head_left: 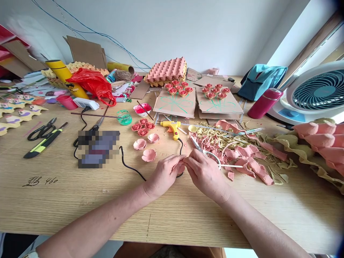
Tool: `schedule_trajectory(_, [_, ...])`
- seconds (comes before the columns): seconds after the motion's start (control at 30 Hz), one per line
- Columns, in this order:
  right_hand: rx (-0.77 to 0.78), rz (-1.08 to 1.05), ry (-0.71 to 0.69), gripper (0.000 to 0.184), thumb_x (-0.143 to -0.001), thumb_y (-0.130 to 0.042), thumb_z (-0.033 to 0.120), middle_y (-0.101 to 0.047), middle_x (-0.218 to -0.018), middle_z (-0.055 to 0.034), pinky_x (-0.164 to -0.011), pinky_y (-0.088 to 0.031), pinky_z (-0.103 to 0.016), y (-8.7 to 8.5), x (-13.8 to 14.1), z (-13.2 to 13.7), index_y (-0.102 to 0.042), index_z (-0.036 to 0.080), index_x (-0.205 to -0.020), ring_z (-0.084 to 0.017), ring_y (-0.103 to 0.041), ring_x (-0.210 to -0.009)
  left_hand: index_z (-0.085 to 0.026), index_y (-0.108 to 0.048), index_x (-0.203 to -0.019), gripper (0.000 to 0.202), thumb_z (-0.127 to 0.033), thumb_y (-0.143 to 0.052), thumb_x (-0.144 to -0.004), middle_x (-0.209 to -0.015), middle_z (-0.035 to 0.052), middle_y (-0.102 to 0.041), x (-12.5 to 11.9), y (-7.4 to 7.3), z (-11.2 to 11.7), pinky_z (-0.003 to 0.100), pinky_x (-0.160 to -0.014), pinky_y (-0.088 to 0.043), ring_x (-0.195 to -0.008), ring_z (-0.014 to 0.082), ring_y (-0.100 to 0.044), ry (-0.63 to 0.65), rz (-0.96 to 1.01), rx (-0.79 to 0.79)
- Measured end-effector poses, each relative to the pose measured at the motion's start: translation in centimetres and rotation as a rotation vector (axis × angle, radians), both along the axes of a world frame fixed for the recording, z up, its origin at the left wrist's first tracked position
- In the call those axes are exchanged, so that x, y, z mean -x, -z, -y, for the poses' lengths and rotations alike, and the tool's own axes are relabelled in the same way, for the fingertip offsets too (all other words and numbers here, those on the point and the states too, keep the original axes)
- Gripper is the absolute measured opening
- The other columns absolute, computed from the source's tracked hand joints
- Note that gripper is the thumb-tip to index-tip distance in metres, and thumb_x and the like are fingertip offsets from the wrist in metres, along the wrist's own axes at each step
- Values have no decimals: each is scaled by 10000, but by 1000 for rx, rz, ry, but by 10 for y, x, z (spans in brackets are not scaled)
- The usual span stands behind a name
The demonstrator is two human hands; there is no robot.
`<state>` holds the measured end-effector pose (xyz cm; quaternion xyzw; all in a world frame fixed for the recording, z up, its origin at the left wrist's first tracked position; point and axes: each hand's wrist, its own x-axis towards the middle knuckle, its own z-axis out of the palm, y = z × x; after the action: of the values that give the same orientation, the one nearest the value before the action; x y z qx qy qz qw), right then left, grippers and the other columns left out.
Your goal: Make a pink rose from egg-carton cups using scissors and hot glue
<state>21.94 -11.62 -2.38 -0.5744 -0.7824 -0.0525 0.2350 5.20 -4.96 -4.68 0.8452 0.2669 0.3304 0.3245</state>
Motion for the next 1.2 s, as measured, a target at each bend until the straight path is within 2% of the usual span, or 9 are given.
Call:
schedule_trajectory(0.17, [-20, 88, -23, 253, -1011, -460, 135, -591, -841, -62, -643, -389, -273, 0, -1, -1, -667, 165, -869, -167, -514, -704, -187, -668, -1231, 425, -6, -442, -919, -1075, 64, -761, 0, -1, -1, 292, -866, -565, -964, 174, -711, 20, 2, 33])
schedule_trajectory(0.33, [10, -47, -16, 212, -1025, -466, 167, -592, -881, -61, -675, -415, -266, -1, -3, -2, -675, 159, -996, -166, -547, -750, -175, -661, -1246, 369, -61, -459, -959, -1088, 85, -748, 1, 1, -2, 302, -855, -564, -992, 192, -702, -26, 29, -41])
schedule_trajectory(0.47, [-2, -63, -30, 222, -1023, -469, 164, -594, -869, -66, -668, -412, -266, -1, -4, -1, -671, 152, -935, -167, -547, -744, -177, -661, -1229, 325, -97, -475, -975, -1060, 81, -743, 1, 3, -2, 300, -828, -573, -955, 188, -702, -21, 43, -80])
schedule_trajectory(0.67, [-38, 53, -40, 231, -1013, -465, 141, -607, -868, -70, -658, -396, -275, 1, -2, -1, -666, 157, -900, -177, -531, -745, -172, -629, -1269, 374, -61, -439, -967, -1095, 91, -736, -1, 1, 0, 336, -885, -579, -1001, 199, -702, 23, 18, -59])
schedule_trajectory(0.87, [25, 66, -46, 207, -1001, -489, 137, -599, -868, -59, -640, -393, -271, 2, -3, -2, -660, 160, -886, -170, -531, -738, -172, -620, -1279, 421, -25, -413, -944, -1085, 101, -730, -1, -2, 3, 378, -898, -578, -1013, 227, -698, 64, -67, -27])
schedule_trajectory(1.0, [36, 22, -47, 172, -998, -495, 139, -607, -889, -60, -659, -405, -266, 3, -5, -2, -662, 156, -965, -171, -555, -770, -187, -596, -1310, 469, 3, -414, -921, -1158, 96, -732, -2, 2, 1, 376, -949, -570, -1074, 219, -694, 40, -30, 10])
schedule_trajectory(1.2, [44, 76, -47, 221, -1018, -459, 146, -616, -901, -67, -641, -394, -265, 0, -4, -2, -663, 174, -939, -169, -552, -760, -199, -582, -1350, 506, 6, -418, -917, -1269, 104, -702, -2, 5, -1, 387, -1011, -550, -1166, 219, -669, 69, -18, 35])
